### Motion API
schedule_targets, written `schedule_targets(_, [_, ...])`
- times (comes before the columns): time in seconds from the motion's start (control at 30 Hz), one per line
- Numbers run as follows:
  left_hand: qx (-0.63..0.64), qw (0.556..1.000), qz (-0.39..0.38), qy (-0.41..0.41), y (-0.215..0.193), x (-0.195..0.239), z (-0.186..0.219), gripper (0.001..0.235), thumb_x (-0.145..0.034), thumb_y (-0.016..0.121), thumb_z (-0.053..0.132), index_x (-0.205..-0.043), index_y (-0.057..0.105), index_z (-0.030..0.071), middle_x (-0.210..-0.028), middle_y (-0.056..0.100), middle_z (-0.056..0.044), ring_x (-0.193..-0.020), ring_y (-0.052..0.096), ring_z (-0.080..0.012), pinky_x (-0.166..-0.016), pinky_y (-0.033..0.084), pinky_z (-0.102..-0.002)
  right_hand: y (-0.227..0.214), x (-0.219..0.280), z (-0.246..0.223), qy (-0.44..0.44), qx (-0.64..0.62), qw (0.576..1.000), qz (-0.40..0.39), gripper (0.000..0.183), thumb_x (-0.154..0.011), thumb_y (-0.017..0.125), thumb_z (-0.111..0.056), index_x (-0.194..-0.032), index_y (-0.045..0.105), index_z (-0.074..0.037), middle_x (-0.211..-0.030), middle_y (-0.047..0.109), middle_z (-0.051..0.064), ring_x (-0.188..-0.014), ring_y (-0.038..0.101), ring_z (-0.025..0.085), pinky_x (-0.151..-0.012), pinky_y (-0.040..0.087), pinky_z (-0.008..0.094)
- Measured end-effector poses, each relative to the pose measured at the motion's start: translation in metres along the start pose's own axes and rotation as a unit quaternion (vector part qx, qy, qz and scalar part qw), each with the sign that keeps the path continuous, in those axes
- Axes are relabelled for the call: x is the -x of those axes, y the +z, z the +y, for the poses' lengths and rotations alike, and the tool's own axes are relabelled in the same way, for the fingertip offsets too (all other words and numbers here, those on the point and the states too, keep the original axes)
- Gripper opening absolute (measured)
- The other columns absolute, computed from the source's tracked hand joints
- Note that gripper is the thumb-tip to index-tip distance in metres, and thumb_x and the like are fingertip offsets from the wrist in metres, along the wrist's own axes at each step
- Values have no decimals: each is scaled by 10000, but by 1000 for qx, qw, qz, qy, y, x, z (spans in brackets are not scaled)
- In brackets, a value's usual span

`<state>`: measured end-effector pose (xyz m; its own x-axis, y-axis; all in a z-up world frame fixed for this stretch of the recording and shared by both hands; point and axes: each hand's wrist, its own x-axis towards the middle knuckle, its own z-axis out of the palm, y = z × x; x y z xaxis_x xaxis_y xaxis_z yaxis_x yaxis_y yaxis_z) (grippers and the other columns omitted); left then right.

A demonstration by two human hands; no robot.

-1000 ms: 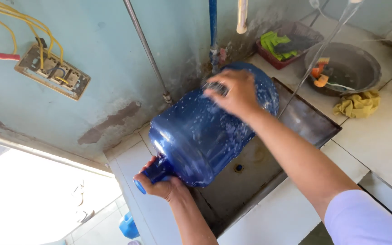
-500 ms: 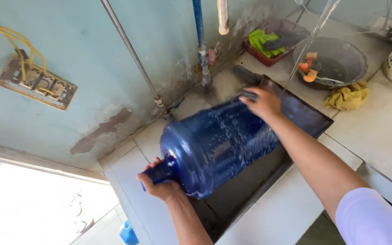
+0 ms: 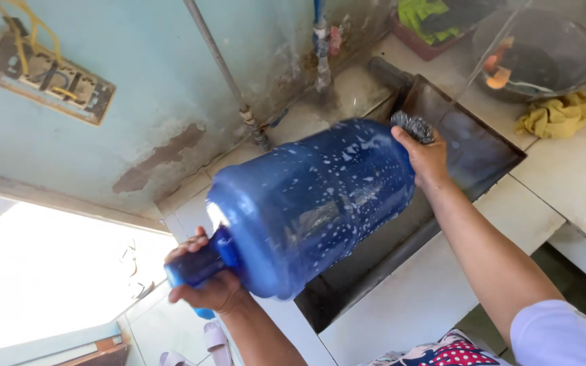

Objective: Cleaning the exterior of a large blue plastic water jug with a scrubbing pad and soapy water.

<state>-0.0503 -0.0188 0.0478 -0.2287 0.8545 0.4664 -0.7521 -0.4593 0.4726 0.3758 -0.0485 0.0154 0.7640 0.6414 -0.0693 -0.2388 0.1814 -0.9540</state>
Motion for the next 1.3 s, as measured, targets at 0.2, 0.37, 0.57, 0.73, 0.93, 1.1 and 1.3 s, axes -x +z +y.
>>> schedule_targets(0.2, [18, 975, 221, -7, -8, 1, 10, 561, -884, 741, 613, -1081, 663, 93, -1018, 686, -74, -1035, 650, -237, -1102, 508, -461, 53, 5, -76, -266, 69, 955, -116, 418, -958, 942, -227, -1212, 689, -12, -1082, 719, 57, -891, 651, 128, -852, 553, 289])
schedule_targets(0.37, [81, 933, 338, -89, -75, 17, -35, 384, -946, 732, 467, -940, 669, 89, -983, 710, -71, -996, 644, -230, -1006, 530, -434, 93, 25, -72, -485, 218, 843, -80, 454, -952, 887, -303, -1268, 690, -43, -1184, 713, 108, -1079, 685, 273, -968, 552, 397])
schedule_targets(0.57, [92, 921, 372, -75, -2, 20, -55, 353, -929, 707, 436, -872, 656, 92, -905, 700, -76, -908, 641, -242, -919, 528, -427, 152, 140, -105, -580, 271, 741, -205, 444, -942, 728, -519, -1229, 718, -180, -1179, 704, 96, -1143, 681, 283, -1013, 547, 447])
schedule_targets(0.73, [83, 938, 332, -53, 6, 5, -57, 368, -946, 719, 433, -865, 641, 83, -888, 685, -76, -901, 640, -241, -913, 522, -420, 152, 96, -109, -600, 328, 694, -226, 453, -935, 717, -530, -1198, 745, -163, -1175, 718, 127, -1173, 670, 340, -1012, 511, 480])
schedule_targets(0.93, [69, 933, 351, -44, 14, 6, -58, 336, -942, 706, 411, -864, 632, 93, -877, 692, -83, -896, 661, -232, -930, 534, -419, 114, 2, -91, -519, 391, 756, -81, 395, -978, 759, -504, -1154, 773, -150, -1252, 724, 118, -1285, 629, 308, -1154, 462, 478])
schedule_targets(1.1, [57, 959, 277, -25, 28, 4, -62, 282, -978, 690, 364, -935, 637, 90, -927, 696, -78, -954, 673, -242, -971, 536, -439, 155, 112, -115, -525, 336, 750, -221, 428, -957, 718, -530, -1194, 757, -176, -1276, 701, 126, -1313, 612, 312, -1119, 452, 471])
schedule_targets(1.3, [44, 966, 256, -3, 25, 1, -49, 270, -983, 679, 354, -970, 619, 91, -934, 696, -88, -961, 687, -263, -962, 539, -456, 143, 22, -114, -422, 420, 783, -180, 426, -922, 740, -560, -1092, 783, -171, -1114, 770, 53, -1038, 713, 230, -985, 479, 429])
